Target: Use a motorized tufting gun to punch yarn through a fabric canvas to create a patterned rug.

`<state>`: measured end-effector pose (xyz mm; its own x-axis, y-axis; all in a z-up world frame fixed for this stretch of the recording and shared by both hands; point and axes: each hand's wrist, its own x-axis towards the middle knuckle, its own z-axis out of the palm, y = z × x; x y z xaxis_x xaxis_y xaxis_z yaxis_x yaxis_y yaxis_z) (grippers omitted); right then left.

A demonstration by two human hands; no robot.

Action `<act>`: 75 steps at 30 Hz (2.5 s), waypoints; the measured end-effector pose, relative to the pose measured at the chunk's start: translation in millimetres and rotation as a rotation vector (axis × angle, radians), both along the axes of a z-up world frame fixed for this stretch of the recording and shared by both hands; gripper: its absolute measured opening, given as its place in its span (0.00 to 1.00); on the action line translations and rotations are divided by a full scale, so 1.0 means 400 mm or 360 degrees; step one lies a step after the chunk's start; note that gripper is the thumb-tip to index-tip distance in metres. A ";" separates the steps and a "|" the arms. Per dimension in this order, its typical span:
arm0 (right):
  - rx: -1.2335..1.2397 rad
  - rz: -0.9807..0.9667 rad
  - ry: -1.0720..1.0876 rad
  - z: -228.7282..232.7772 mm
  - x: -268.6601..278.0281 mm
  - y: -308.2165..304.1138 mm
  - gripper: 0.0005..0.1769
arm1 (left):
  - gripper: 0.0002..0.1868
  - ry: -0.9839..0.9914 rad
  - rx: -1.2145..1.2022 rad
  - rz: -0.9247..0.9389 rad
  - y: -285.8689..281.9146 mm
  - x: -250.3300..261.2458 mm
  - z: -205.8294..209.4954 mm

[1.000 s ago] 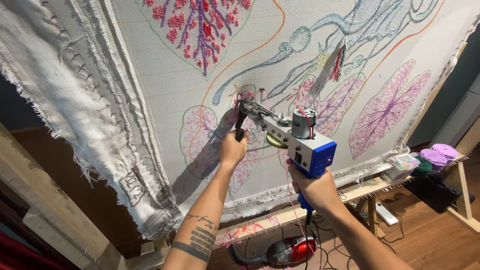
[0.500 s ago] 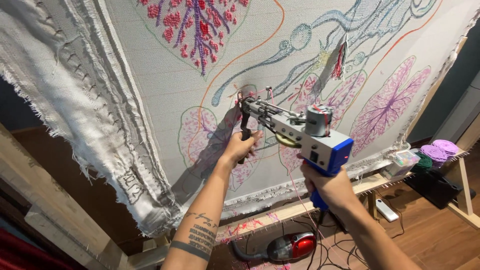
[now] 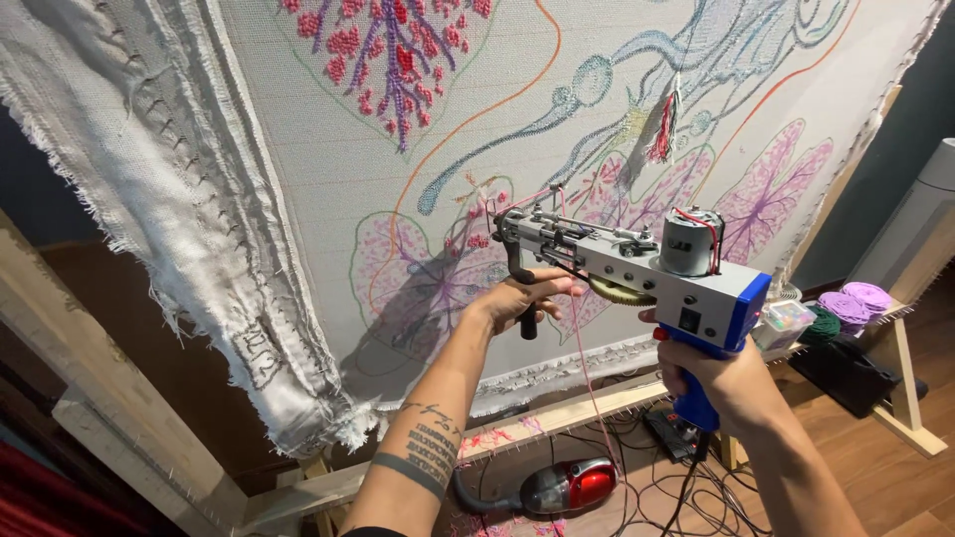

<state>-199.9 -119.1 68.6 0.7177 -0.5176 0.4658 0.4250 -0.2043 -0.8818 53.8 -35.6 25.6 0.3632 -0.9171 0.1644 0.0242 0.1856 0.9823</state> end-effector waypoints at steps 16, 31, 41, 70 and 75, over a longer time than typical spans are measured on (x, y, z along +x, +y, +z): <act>0.0067 0.0258 0.0024 -0.076 -0.034 -0.120 0.21 | 0.13 -0.0450 0.0251 0.0115 -0.005 -0.040 0.046; 0.0216 0.0384 0.0076 -0.096 -0.025 -0.117 0.19 | 0.16 -0.0283 0.0431 0.0185 0.030 -0.057 0.028; 0.0153 0.0459 0.0112 -0.105 -0.010 -0.151 0.16 | 0.31 -0.0049 0.0190 0.0145 0.041 -0.075 0.032; 0.0234 0.0127 0.0124 -0.063 0.049 -0.029 0.13 | 0.26 -0.0098 0.0228 0.0330 -0.001 0.023 -0.032; 0.0266 0.0094 0.0120 -0.064 0.070 -0.016 0.14 | 0.25 -0.0129 0.0258 0.0373 -0.023 0.070 -0.054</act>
